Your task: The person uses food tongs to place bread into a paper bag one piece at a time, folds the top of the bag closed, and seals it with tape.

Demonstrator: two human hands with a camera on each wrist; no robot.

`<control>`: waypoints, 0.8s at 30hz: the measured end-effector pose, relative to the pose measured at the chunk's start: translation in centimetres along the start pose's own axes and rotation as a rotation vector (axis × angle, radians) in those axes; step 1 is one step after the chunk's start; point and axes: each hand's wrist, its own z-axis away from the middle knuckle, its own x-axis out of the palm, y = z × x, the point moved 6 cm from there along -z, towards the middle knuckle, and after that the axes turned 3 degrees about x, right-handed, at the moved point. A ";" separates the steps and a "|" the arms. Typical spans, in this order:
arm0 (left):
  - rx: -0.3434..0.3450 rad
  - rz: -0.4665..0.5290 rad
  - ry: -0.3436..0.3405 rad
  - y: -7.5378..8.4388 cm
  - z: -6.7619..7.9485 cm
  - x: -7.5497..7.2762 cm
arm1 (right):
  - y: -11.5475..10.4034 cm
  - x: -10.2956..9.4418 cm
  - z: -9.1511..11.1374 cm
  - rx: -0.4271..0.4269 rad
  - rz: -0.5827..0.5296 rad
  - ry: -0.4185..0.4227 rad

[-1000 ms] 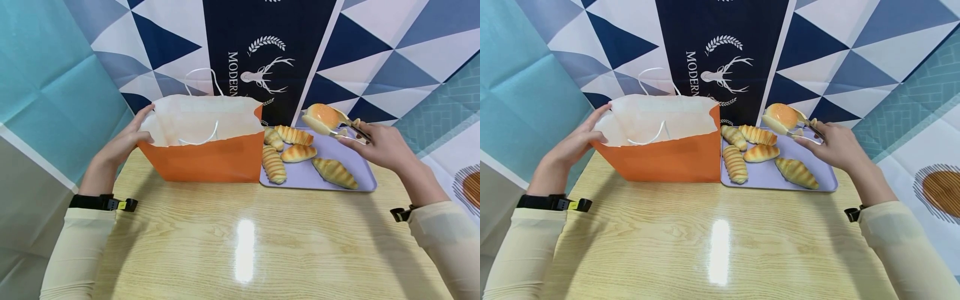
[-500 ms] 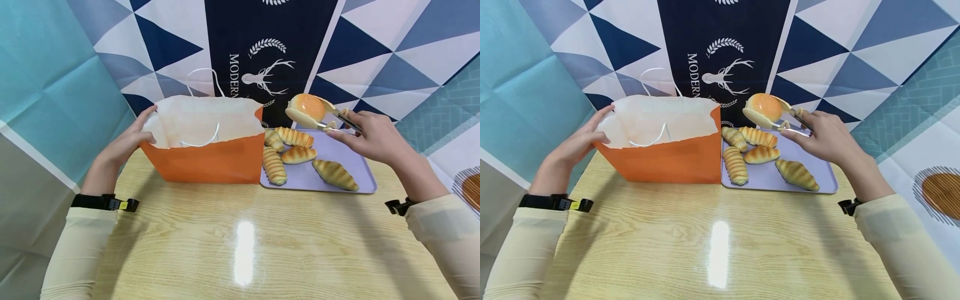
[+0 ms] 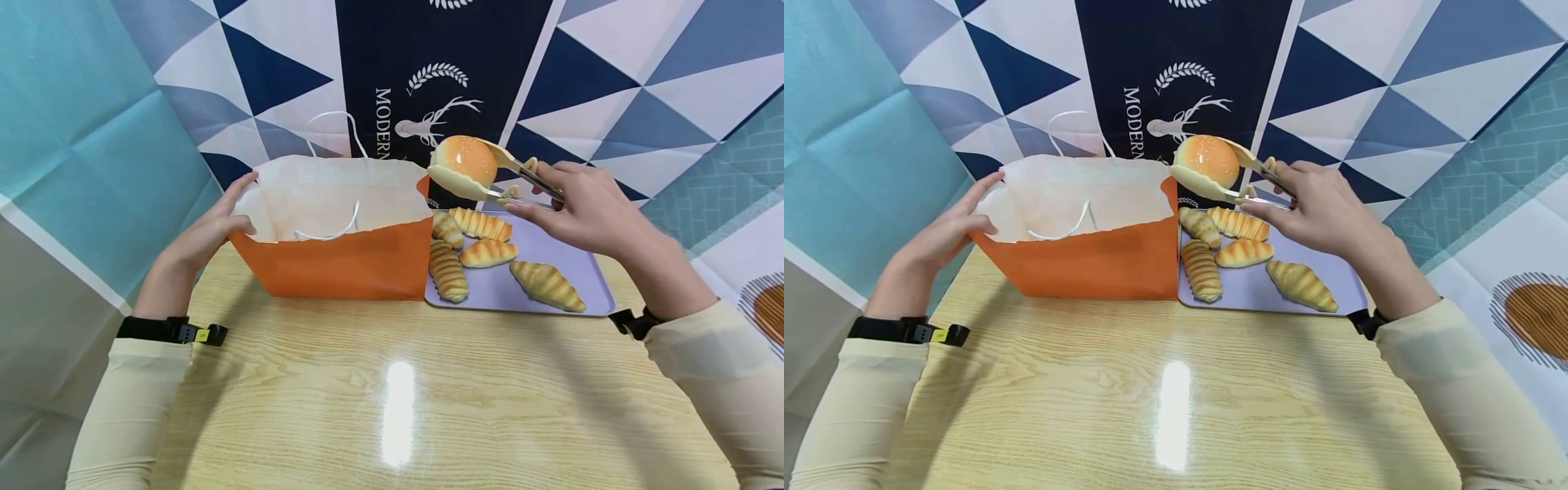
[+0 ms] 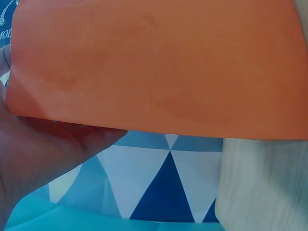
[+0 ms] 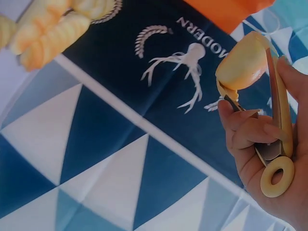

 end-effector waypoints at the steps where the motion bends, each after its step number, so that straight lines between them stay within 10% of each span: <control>1: 0.000 -0.001 0.000 0.0 0.0 0.0 | -0.4 -0.1 -0.2 -0.009 0.001 0.002; 24: 0.008 0.012 -0.013 -0.2 0.0 -0.3 | -8.0 0.9 -3.7 -0.161 -0.053 -0.030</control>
